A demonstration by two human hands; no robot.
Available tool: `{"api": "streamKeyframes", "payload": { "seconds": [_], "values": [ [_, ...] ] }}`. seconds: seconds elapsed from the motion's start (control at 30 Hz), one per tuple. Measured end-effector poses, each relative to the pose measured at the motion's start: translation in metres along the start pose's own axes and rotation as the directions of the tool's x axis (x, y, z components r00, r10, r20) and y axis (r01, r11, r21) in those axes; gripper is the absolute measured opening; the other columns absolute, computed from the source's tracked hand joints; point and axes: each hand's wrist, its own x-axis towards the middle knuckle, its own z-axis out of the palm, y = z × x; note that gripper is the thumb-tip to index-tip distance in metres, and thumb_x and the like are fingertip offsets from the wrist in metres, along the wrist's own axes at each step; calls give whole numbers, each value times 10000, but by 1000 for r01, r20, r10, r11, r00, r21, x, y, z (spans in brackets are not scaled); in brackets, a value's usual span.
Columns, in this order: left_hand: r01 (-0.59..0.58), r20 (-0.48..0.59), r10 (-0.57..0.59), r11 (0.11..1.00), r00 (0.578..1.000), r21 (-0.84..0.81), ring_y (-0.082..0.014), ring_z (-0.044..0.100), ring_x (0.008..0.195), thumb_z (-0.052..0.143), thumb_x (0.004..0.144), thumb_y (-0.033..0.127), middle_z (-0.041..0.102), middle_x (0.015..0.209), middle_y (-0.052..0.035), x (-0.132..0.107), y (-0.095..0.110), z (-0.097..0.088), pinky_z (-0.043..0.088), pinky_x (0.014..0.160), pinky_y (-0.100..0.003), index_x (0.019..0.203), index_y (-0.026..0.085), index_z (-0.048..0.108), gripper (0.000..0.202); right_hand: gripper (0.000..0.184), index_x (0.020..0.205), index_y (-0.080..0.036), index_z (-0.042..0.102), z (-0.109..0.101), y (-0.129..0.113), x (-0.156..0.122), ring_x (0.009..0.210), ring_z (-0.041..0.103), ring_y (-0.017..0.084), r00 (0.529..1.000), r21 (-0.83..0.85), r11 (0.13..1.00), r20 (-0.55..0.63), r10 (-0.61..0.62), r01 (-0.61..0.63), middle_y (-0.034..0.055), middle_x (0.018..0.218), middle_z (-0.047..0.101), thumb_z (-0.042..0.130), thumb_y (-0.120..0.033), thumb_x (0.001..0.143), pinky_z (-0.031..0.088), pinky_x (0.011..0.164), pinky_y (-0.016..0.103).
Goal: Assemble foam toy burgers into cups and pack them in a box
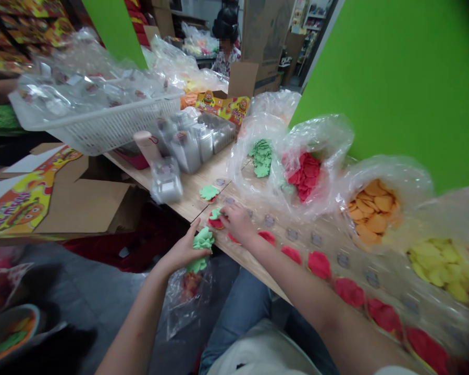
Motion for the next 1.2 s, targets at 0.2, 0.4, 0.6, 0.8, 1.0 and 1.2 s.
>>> {"api": "streamKeyframes", "payload": {
  "seconds": [0.2, 0.4, 0.6, 0.8, 1.0, 1.2],
  "values": [
    [-128, 40, 126, 989, 991, 73, -219, 584, 936, 625, 620, 312, 546, 1182, -65, -9, 16, 0, 401, 859, -310, 1397, 240, 127, 926, 169, 803, -176, 556, 10, -17, -16, 847, 493, 200, 999, -160, 986, -6, -47, 46, 57, 823, 590, 442, -274, 879, 342, 769, 321],
    [-73, 3, 73, 985, 997, 159, -202, 604, 842, 596, 639, 310, 564, 1129, -95, -4, 11, 4, 430, 787, -302, 1402, 200, 11, 968, 162, 808, -171, 548, 19, -22, -7, 801, 507, 183, 985, -152, 978, -114, 128, -145, 55, 810, 576, 430, -257, 877, 357, 718, 294],
    [-69, 33, 64, 983, 997, 171, -210, 601, 888, 597, 642, 319, 590, 1091, -102, -4, 9, 3, 422, 778, -274, 1402, 162, 17, 968, 147, 854, -174, 571, 13, -27, -13, 887, 512, 210, 996, -171, 982, -3, -86, 84, 70, 851, 602, 433, -222, 863, 351, 820, 348],
    [-174, 137, 126, 881, 983, 440, -210, 616, 805, 534, 683, 233, 643, 979, -70, -8, 18, 2, 397, 672, -247, 1373, 266, 199, 768, 302, 1129, -161, 524, -7, -4, -39, 1218, 326, 235, 998, -111, 994, -57, 7, -13, 91, 1219, 511, 417, -156, 846, 229, 993, 397],
    [-148, 137, 75, 722, 988, 675, -244, 612, 786, 523, 676, 204, 647, 931, -103, -2, 26, 5, 369, 607, -257, 1367, 283, 208, 764, 325, 1162, -195, 518, -15, 3, -38, 1301, 161, 321, 994, -229, 973, 113, -9, 35, 136, 1319, 407, 434, -187, 848, 190, 980, 493],
    [-157, 164, 56, 691, 985, 706, -236, 610, 763, 517, 688, 207, 643, 906, -106, -4, 29, 13, 352, 586, -246, 1398, 239, 23, 864, 320, 1141, -184, 528, -18, -9, -23, 1295, 170, 338, 975, -251, 966, 188, 117, -67, 153, 1329, 387, 434, -178, 835, 211, 964, 514]
  ]
}}
